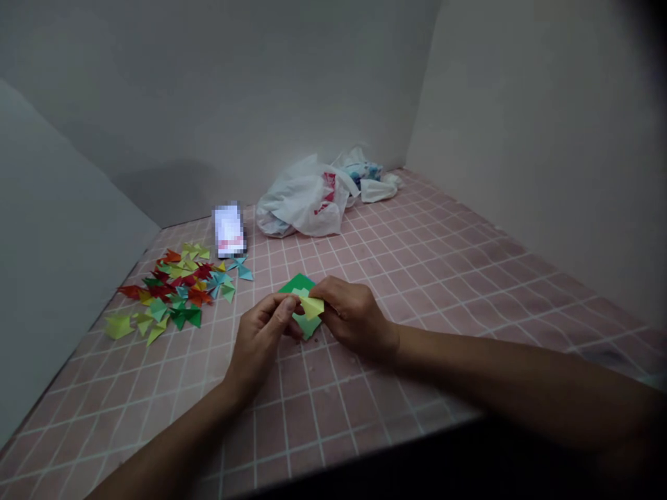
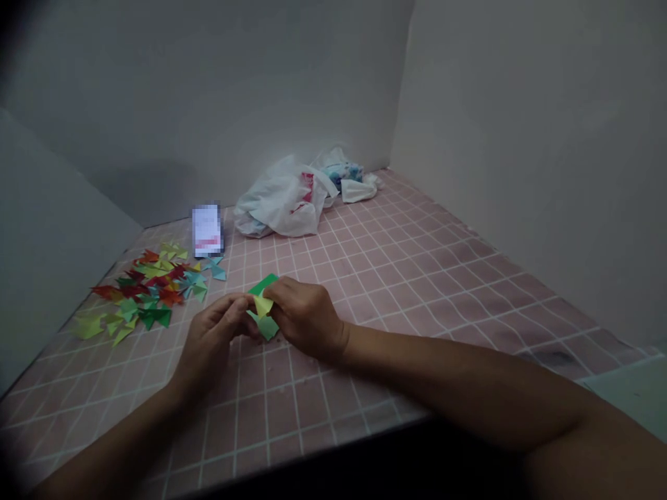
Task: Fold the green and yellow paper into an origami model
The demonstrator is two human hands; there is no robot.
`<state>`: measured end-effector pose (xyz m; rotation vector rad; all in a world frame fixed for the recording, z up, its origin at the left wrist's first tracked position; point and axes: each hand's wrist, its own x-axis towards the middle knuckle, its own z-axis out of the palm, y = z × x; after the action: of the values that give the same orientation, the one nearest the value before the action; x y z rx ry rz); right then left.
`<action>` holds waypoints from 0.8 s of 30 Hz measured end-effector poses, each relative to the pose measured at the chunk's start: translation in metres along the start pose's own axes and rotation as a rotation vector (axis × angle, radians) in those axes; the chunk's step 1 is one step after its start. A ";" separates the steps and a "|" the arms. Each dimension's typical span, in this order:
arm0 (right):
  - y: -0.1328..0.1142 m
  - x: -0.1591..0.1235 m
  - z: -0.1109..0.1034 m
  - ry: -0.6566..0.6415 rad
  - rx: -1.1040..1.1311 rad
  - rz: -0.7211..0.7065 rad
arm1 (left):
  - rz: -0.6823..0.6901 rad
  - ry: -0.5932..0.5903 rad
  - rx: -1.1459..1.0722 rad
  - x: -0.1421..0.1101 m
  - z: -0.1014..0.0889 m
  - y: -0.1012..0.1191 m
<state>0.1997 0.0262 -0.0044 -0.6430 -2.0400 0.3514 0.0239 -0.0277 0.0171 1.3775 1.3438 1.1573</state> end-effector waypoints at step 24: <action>0.004 -0.003 0.006 -0.033 -0.018 -0.107 | -0.087 -0.044 -0.213 0.005 -0.001 -0.007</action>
<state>0.1977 0.0279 -0.0119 -0.5400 -2.1015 0.2823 0.0210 -0.0224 0.0103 1.1745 1.2000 1.1689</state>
